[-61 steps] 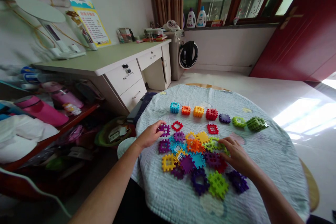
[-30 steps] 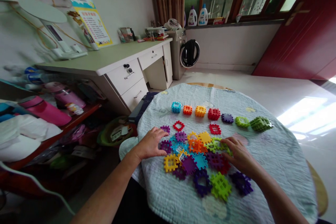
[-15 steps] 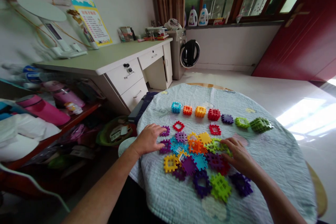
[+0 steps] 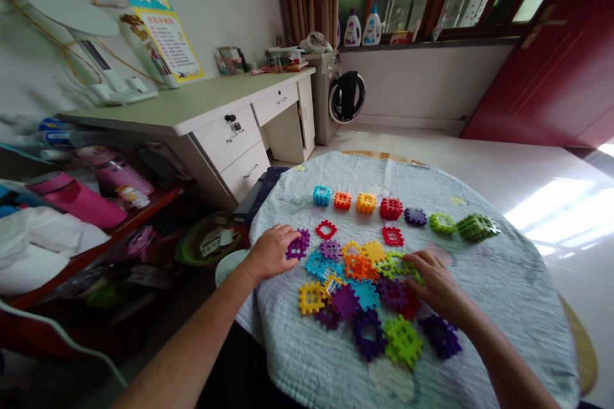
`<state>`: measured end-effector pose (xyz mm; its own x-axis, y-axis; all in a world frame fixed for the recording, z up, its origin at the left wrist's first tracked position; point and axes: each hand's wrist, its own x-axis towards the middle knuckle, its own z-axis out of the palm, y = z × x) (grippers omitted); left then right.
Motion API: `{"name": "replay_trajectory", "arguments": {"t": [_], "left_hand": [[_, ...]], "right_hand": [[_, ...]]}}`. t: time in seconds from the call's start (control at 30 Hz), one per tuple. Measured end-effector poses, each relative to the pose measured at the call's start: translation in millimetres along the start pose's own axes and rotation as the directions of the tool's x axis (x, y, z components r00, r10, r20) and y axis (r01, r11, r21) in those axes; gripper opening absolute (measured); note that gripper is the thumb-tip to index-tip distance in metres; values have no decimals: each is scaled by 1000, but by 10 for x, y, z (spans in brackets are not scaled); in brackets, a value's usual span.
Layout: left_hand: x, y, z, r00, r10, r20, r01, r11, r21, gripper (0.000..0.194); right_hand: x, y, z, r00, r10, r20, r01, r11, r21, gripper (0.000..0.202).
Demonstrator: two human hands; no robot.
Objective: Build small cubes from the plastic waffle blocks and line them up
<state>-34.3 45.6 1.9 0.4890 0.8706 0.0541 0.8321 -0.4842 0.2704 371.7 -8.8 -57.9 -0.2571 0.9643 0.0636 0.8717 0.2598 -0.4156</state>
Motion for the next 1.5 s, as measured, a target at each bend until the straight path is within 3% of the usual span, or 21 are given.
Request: {"name": "replay_trajectory", "arguments": {"t": [0.1,0.23,0.37,0.67,0.8,0.93,1.1,1.3,1.5], "left_hand": [[173,-109,-23,999,-33,8,32,999,33,47],[351,-200,67,994,-36,98,31,998,53,46],[399,-240,119,985,-32,171,28,999,26,43],[497,-192,45,963,46,265,-69,995,78,37],[495,-183,38,963,42,266,-72,992,103,33],[519,-302,29,980,55,192,-75,992,100,37],[847,-645,-29,999,-1,49,-5,992,128,42],[1358,-918,-64,995,-21,95,3,983,183,36],[1600,-986,-36,991,-9,133,-21,974,224,40]], "right_hand": [[6,-8,-1,1000,7,-8,-7,1000,-7,38],[1,-17,-7,1000,5,-10,-5,1000,-9,38],[2,-25,-17,1000,2,-8,-2,1000,-8,38],[7,-11,-12,1000,-4,-21,5,1000,17,36],[1,-3,-6,1000,-6,-21,6,999,32,35],[7,4,4,1000,4,-23,-3,999,37,36],[18,2,10,1000,7,-22,-6,999,33,37],[9,-16,-10,1000,19,-12,-18,999,38,39],[7,-44,-35,1000,27,7,-27,999,38,37]]}}
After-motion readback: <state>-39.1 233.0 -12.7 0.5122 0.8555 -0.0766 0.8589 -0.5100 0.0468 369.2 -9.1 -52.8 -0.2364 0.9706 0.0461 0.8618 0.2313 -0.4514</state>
